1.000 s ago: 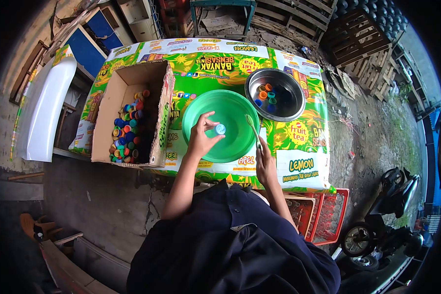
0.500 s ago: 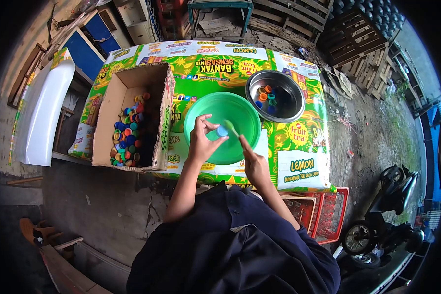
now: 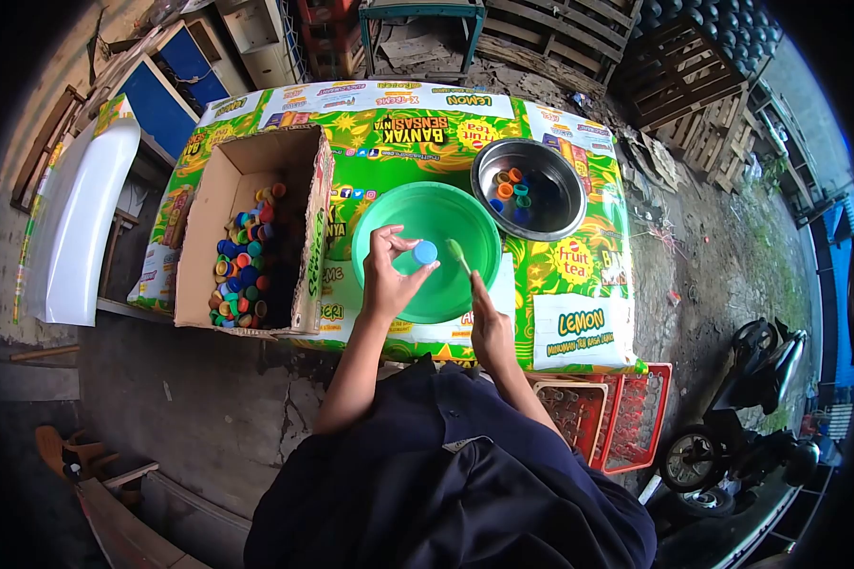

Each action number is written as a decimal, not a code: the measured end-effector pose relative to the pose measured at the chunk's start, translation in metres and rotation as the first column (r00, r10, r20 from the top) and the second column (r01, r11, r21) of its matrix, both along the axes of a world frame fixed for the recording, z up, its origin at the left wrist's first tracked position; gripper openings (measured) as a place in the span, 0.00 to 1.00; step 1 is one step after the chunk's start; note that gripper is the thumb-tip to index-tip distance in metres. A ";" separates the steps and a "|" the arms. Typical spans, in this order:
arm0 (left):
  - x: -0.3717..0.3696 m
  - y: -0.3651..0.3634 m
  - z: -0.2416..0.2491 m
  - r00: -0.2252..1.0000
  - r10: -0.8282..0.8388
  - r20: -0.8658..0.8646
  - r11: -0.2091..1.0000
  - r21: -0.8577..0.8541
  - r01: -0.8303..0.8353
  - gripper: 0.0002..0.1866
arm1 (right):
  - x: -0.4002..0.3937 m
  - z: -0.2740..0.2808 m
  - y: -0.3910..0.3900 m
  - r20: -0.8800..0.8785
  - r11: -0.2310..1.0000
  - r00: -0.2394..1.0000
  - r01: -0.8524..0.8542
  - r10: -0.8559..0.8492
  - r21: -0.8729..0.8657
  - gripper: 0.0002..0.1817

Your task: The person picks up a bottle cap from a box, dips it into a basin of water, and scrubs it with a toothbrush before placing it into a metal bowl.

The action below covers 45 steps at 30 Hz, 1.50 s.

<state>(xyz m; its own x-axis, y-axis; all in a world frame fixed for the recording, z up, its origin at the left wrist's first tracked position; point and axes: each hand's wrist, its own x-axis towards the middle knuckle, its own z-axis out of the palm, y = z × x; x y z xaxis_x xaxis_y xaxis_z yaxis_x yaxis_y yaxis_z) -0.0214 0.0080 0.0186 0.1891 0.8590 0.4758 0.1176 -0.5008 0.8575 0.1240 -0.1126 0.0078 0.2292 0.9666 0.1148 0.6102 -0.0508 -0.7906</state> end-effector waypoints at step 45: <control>0.001 -0.003 -0.016 0.824 -0.178 0.538 0.734 -0.485 0.475 0.27 | 0.012 0.012 0.012 -0.137 0.992 0.983 -0.116 0.123 0.057 0.28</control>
